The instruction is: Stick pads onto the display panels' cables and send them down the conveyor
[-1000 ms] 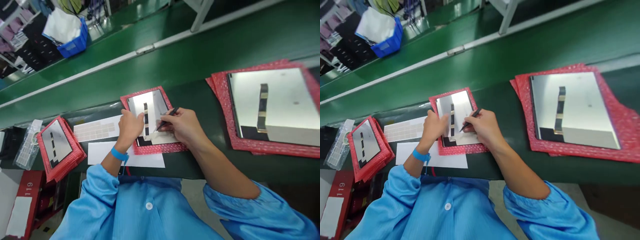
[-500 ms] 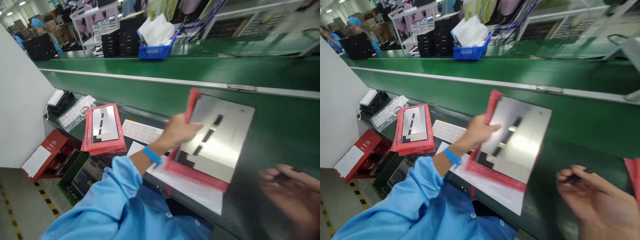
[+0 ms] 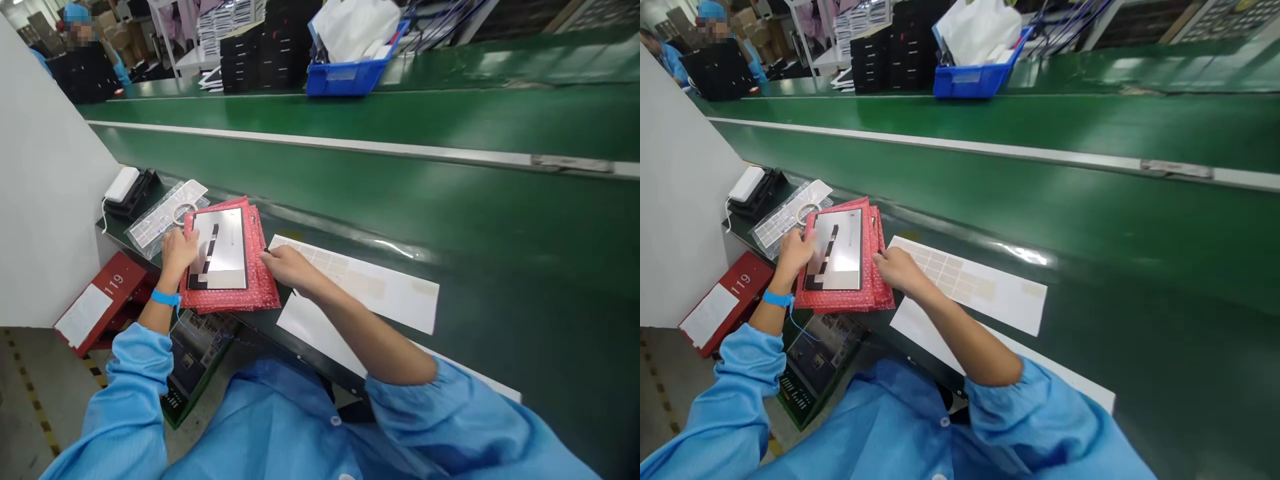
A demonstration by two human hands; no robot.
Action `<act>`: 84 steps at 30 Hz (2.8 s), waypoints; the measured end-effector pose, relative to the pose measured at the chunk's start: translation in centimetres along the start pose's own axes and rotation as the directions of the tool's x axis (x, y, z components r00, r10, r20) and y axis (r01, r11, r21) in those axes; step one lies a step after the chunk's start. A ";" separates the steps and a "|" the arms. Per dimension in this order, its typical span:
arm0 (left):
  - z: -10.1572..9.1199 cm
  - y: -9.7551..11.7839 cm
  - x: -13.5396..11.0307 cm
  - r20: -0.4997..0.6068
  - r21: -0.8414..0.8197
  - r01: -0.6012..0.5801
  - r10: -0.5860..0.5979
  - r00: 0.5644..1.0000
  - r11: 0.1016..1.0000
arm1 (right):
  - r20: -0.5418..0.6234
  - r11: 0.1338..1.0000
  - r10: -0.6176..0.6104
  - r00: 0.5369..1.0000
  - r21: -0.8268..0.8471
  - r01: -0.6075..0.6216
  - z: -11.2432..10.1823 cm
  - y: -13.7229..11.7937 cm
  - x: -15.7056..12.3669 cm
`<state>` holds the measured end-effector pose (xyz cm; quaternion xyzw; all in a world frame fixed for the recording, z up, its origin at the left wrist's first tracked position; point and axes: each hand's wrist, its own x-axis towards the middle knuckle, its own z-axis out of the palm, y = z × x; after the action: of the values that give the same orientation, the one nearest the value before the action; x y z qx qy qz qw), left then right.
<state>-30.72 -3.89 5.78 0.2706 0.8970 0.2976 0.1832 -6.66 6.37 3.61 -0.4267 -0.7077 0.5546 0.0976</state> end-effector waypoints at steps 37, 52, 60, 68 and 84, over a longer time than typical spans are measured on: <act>22.8 15.9 -14.0 0.546 0.322 -0.912 0.738 0.397 0.253 | -0.769 0.986 -0.168 0.617 -0.132 0.104 -17.1 15.7 -15.2; 22.8 19.7 -16.7 0.492 -0.247 -0.903 0.849 0.194 0.350 | -0.818 0.832 0.129 0.560 0.397 0.388 -17.9 13.1 -12.3; 20.5 15.8 -10.6 0.324 -0.104 -0.900 0.870 0.372 0.424 | -0.584 0.807 0.054 0.810 0.503 0.309 -17.2 10.8 -6.4; 21.2 14.3 -7.2 0.474 0.188 -0.858 0.721 0.505 0.478 | -0.553 0.841 0.065 0.831 0.479 0.253 -16.1 13.6 -0.4; 21.3 14.6 -8.0 0.502 0.192 -0.866 0.712 0.491 0.462 | -0.558 0.913 0.015 0.830 0.346 0.217 -16.1 13.6 -1.1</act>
<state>-8.50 10.51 0.26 0.7421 0.6537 0.0936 0.1150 10.61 17.16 -1.92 -0.5001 -0.5448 0.5336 0.4103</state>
